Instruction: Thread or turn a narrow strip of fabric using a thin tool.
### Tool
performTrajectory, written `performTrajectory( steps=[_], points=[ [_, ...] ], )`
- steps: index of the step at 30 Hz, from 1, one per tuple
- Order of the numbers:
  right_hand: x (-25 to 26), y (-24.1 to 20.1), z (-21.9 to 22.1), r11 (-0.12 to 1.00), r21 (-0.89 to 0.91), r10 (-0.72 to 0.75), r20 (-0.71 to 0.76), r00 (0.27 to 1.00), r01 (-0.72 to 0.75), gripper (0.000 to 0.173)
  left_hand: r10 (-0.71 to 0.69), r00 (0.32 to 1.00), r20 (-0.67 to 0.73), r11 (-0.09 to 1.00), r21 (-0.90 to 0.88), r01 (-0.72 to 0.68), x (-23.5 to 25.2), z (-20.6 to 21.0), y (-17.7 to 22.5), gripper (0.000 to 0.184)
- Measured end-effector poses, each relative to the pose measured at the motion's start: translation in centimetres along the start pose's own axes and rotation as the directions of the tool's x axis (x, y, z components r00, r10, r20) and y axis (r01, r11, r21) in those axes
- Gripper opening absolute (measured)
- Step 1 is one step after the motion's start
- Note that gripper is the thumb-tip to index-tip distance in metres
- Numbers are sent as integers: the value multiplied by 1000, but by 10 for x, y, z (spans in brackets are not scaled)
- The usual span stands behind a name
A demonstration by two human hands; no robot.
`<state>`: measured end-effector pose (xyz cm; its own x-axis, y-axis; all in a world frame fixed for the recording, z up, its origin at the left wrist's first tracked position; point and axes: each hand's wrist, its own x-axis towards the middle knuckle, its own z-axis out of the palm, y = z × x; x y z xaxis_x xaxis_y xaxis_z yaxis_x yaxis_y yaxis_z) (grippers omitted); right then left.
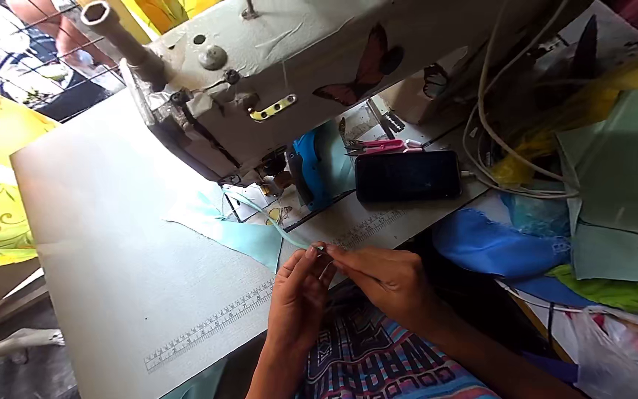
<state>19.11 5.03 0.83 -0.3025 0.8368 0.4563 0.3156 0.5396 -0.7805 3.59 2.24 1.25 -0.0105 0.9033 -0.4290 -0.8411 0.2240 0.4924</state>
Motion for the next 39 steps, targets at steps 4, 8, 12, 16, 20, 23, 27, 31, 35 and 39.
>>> performTrajectory(
  steps=[4,8,12,16,20,23,27,31,35,39],
  points=[
    [0,-1,0,999,-40,4,9,1000,-3,21,-18,1000,-25,1000,-14,18,-1,2,1,17],
    [0,1,-1,1000,-26,-10,6,1000,11,21,-50,998,-31,998,-28,49,-1,4,2,14],
    [1,2,0,1000,-18,-21,1,1000,21,21,-38,999,-31,999,-15,37,-1,4,4,16],
    [2,2,1,999,-18,-42,12,999,42,22,-31,999,-29,999,-17,31,-2,3,6,17],
    [4,1,2,999,5,-39,15,999,39,21,-11,999,-36,1000,-5,10,-4,2,9,15],
    [3,1,4,998,5,-57,23,998,57,21,-13,999,-45,1000,13,14,-5,1,11,15],
    [4,1,5,997,13,-73,14,997,73,21,0,1000,-26,1000,0,0,-6,1,11,14],
    [4,-1,4,998,24,-65,0,998,65,21,21,1000,-1,1000,21,-21,-6,-1,9,13],
    [3,-1,5,998,41,-50,-8,999,51,20,69,998,-9,995,77,-68,-5,0,7,16],
    [3,-2,5,997,72,-33,-5,999,34,20,78,997,6,996,42,-79,-6,-1,7,12]
  ],
)
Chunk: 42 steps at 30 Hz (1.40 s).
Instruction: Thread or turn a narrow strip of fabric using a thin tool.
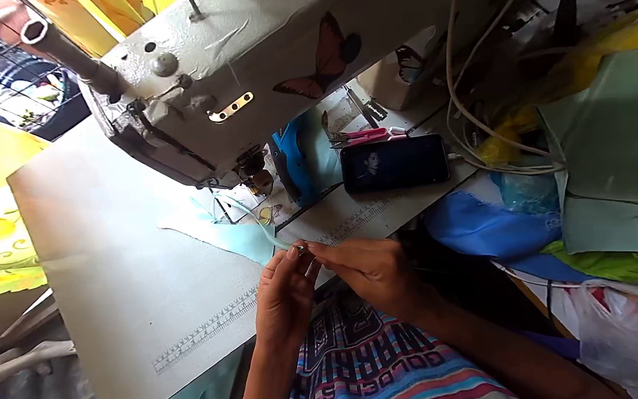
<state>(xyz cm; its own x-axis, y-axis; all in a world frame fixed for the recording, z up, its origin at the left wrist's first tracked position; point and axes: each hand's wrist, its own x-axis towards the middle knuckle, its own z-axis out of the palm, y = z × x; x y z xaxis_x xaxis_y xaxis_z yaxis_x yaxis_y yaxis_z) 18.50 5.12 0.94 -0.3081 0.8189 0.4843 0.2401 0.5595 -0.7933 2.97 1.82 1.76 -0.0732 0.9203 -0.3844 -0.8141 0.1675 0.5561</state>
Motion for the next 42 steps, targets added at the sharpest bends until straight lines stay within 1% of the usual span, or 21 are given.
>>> performTrajectory(
  steps=[4,10,13,15,18,20,21,23,27,32,35,39,42],
  points=[
    [0,0,0,1000,11,26,8,1000,-26,21,45,999,14,998,32,-45,0,-1,-1,12],
    [-2,-2,-2,996,6,86,23,996,-87,22,209,977,44,958,192,-213,-1,-3,-5,13],
    [-1,-3,-2,997,-4,83,28,996,-83,21,256,964,72,930,252,-266,-1,-4,-5,11],
    [-2,-3,-1,997,-20,73,33,997,-73,21,290,953,83,899,317,-301,-2,-5,-4,10],
    [-2,-5,-1,997,-49,64,37,997,-62,21,356,925,129,819,433,-376,-5,-4,-3,11],
    [-1,-6,0,997,-46,70,30,997,-68,21,383,911,154,777,480,-408,-6,-5,-2,12],
    [-1,-7,1,996,-39,77,26,997,-76,22,382,910,159,776,480,-410,-7,-5,-1,14],
    [0,-10,1,996,-23,88,22,996,-88,21,360,922,142,807,448,-385,-8,-4,0,21],
    [0,-11,2,996,-3,85,42,996,-84,21,309,950,47,869,391,-302,-9,1,2,21],
    [-2,-8,3,993,44,109,102,989,-114,21,301,954,14,848,453,-274,-9,-4,4,20],
    [-2,-9,-1,986,82,133,155,979,-147,21,312,947,78,807,503,-307,-10,-9,9,16],
    [0,-13,-5,978,101,157,234,959,-185,22,280,933,226,711,605,-360,-10,-17,23,9],
    [2,-17,-8,948,150,228,289,930,-279,22,280,921,273,659,643,-391,-10,-17,27,6]
  ],
)
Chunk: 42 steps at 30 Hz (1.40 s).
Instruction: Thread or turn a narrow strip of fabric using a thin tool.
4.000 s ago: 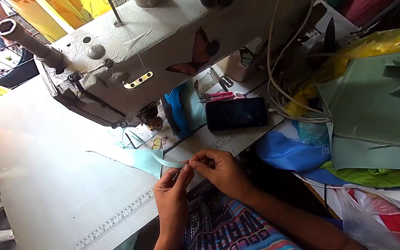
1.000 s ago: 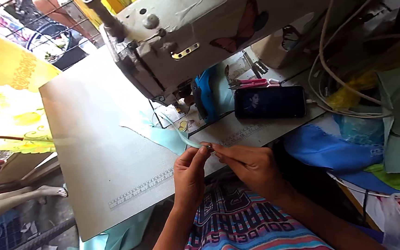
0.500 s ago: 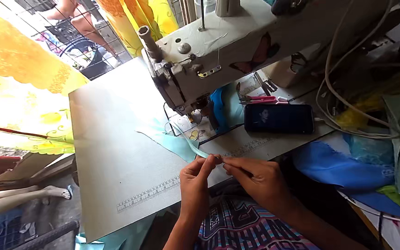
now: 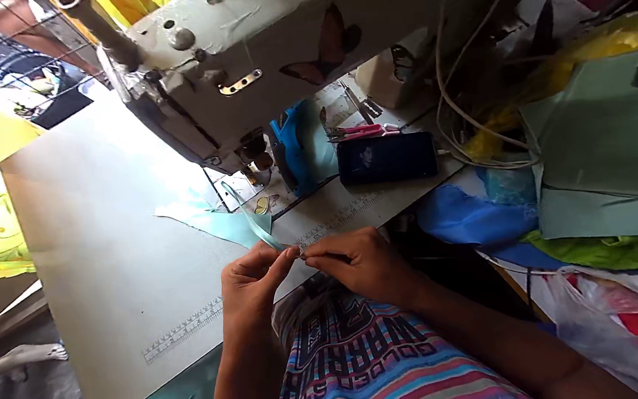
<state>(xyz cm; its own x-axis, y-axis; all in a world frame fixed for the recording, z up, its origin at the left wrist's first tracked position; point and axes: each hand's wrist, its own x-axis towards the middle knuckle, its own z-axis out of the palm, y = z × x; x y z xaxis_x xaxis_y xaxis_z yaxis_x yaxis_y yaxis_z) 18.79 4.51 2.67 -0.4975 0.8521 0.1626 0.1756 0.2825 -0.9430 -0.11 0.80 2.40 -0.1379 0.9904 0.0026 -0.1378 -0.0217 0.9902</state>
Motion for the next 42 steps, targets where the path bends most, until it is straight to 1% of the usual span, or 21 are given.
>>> performTrajectory(
  steps=[2,4,6,8,10,12,13,14,15,16,19,21,23,25,27,30,34,38,40,42],
  points=[
    [3,-2,1,983,154,100,27,995,-103,20,18,999,-48,1000,-13,-18,-2,6,-2,8],
    [7,-4,5,921,335,195,48,980,-200,14,60,991,-117,998,-28,-64,-5,18,-9,11],
    [8,-4,7,861,440,256,62,965,-257,10,94,981,-171,993,-61,-105,-7,27,-20,12],
    [8,0,6,830,472,294,79,952,-296,9,111,977,-185,992,-44,-121,-8,32,-26,13],
    [7,3,7,820,477,315,88,945,-317,9,136,978,-157,991,11,-136,-7,31,-28,13],
    [8,6,7,823,472,316,78,946,-314,9,148,981,-129,989,41,-144,-6,27,-28,22],
    [8,7,7,823,477,311,75,948,-308,8,140,983,-119,990,30,-137,-5,24,-30,30],
    [8,8,7,820,481,310,80,947,-309,8,125,985,-116,992,4,-125,-5,21,-31,38],
    [8,8,8,814,485,317,88,944,-318,8,105,987,-120,993,-34,-109,-4,20,-32,42],
    [7,7,8,806,492,325,97,941,-329,8,80,989,-122,993,-76,-89,-3,19,-32,42],
    [6,4,8,786,507,342,120,932,-354,9,-19,996,-83,972,-235,-1,-1,19,-32,30],
    [7,2,5,760,521,360,161,919,-389,9,-83,996,-26,909,-411,65,0,19,-32,21],
    [8,-1,1,708,554,373,234,898,-439,9,-115,993,41,815,-568,117,-1,19,-33,17],
    [9,-2,-1,654,588,375,295,879,-476,9,-122,990,74,745,-652,141,-2,20,-35,16],
    [10,-1,-2,626,609,379,309,872,-488,10,-143,987,72,708,-689,153,-2,20,-38,17],
    [9,0,-2,654,591,400,260,879,-472,10,-201,978,53,697,-694,181,-2,22,-35,19],
    [8,3,3,778,495,382,115,917,-386,13,-285,958,29,664,-715,219,-1,25,-31,20],
    [4,6,7,879,392,292,11,956,-272,16,-373,927,-33,636,-737,230,1,31,-25,24],
    [1,7,9,938,283,226,-63,972,-199,18,-400,915,-60,621,-751,222,1,33,-22,24],
    [-2,9,12,980,157,141,-129,982,-120,21,-413,906,-96,630,-748,208,2,36,-19,26]
  ],
)
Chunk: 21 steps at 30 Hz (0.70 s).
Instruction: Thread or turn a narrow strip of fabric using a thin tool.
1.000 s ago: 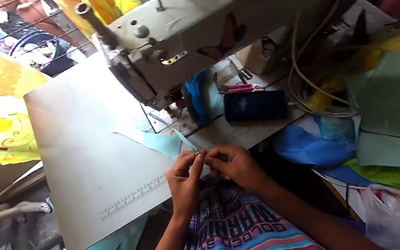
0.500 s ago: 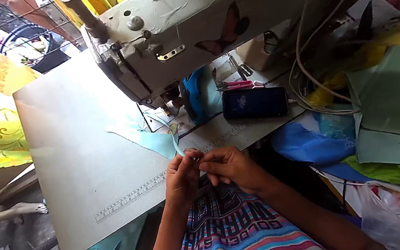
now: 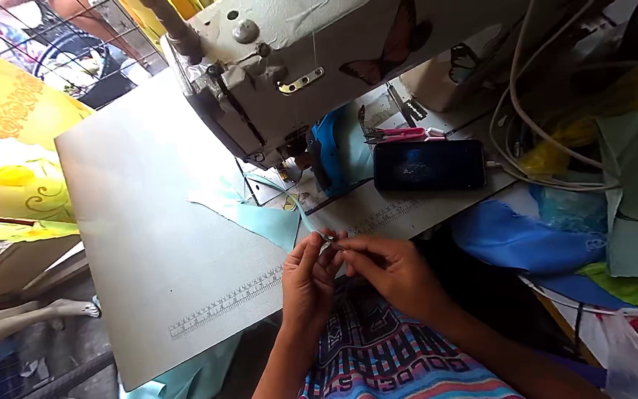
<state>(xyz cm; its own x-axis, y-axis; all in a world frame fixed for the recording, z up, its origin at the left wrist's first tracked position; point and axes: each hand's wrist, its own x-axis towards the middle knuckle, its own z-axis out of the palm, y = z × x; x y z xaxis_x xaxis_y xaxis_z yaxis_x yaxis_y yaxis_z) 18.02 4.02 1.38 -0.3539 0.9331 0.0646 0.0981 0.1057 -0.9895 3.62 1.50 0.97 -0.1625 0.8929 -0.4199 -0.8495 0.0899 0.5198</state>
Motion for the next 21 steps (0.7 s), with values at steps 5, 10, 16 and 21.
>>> performTrajectory(
  steps=[5,10,16,21],
  points=[
    [-4,4,3,991,-117,-76,-49,996,70,25,52,997,-61,998,39,-50,-2,7,-2,29],
    [-4,3,2,990,-125,-73,-60,996,65,24,90,994,-57,993,77,-86,-2,9,-4,27],
    [-2,2,4,991,-122,-69,-62,996,61,24,208,978,-28,961,191,-199,-4,9,-7,23],
    [-2,1,4,990,-122,-82,-49,995,75,25,354,935,9,887,313,-339,-4,7,-14,21]
  ],
)
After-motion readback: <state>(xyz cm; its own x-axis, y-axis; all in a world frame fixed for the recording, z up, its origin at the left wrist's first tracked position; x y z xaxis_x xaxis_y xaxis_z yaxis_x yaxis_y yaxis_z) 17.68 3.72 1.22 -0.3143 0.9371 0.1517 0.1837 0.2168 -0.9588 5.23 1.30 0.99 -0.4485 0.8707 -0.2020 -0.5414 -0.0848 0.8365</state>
